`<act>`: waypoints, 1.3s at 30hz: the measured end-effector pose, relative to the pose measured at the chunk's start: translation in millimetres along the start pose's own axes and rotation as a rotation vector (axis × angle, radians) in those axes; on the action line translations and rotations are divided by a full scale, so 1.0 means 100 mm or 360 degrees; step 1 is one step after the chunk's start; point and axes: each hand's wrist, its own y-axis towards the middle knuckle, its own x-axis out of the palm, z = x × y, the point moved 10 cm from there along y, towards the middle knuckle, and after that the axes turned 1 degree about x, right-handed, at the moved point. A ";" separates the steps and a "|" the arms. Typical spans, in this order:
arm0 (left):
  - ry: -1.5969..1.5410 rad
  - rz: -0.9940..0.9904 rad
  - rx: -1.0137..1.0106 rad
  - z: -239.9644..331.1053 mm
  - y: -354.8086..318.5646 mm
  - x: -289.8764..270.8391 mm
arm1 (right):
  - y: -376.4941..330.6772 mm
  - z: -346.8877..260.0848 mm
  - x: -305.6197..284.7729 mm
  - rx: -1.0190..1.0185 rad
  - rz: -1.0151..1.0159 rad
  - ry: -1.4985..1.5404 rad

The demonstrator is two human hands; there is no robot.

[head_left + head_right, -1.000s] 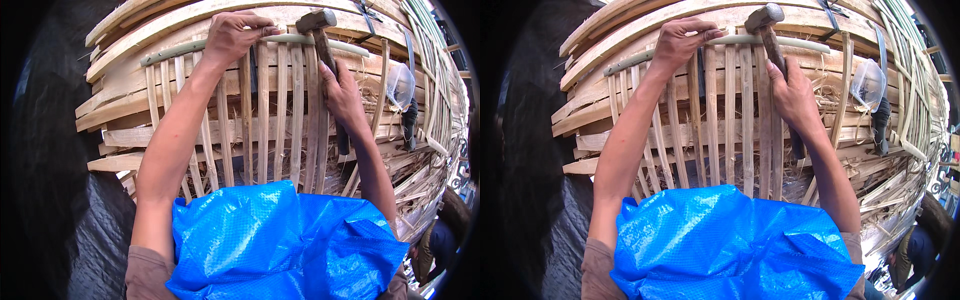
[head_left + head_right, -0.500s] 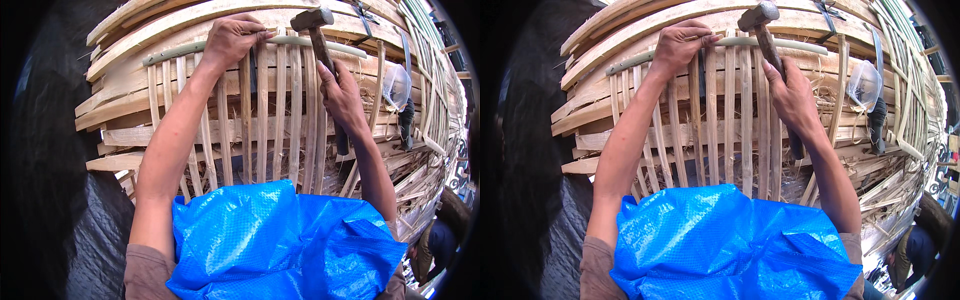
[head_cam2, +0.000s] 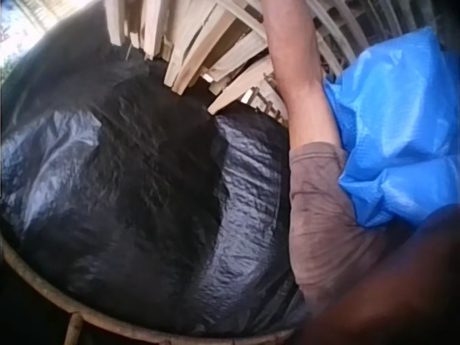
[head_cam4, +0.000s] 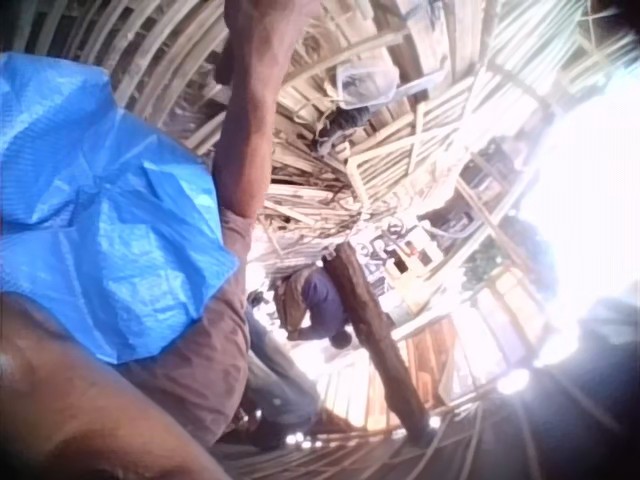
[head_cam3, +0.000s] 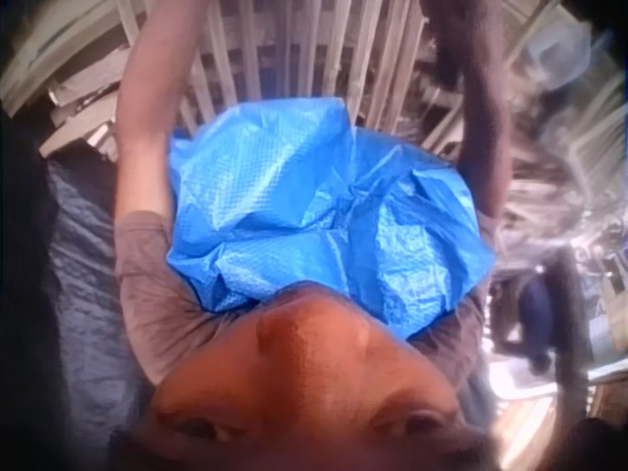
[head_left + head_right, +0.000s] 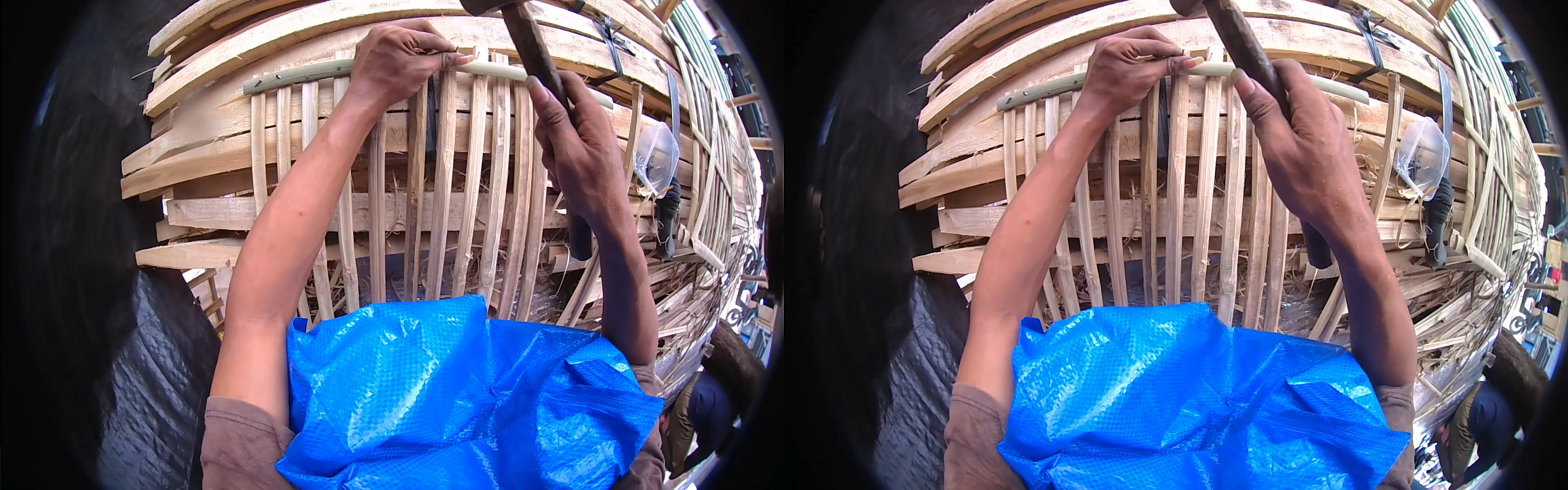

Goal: The person builds a bamboo structure by aligning thin bamboo slats against a crossbeam and hammering nails into them.

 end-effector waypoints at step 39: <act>0.0111 0.0077 0.0021 0.02 -0.03 -0.05 | -0.06 -0.22 -0.01 -0.0075 0.0049 -0.0117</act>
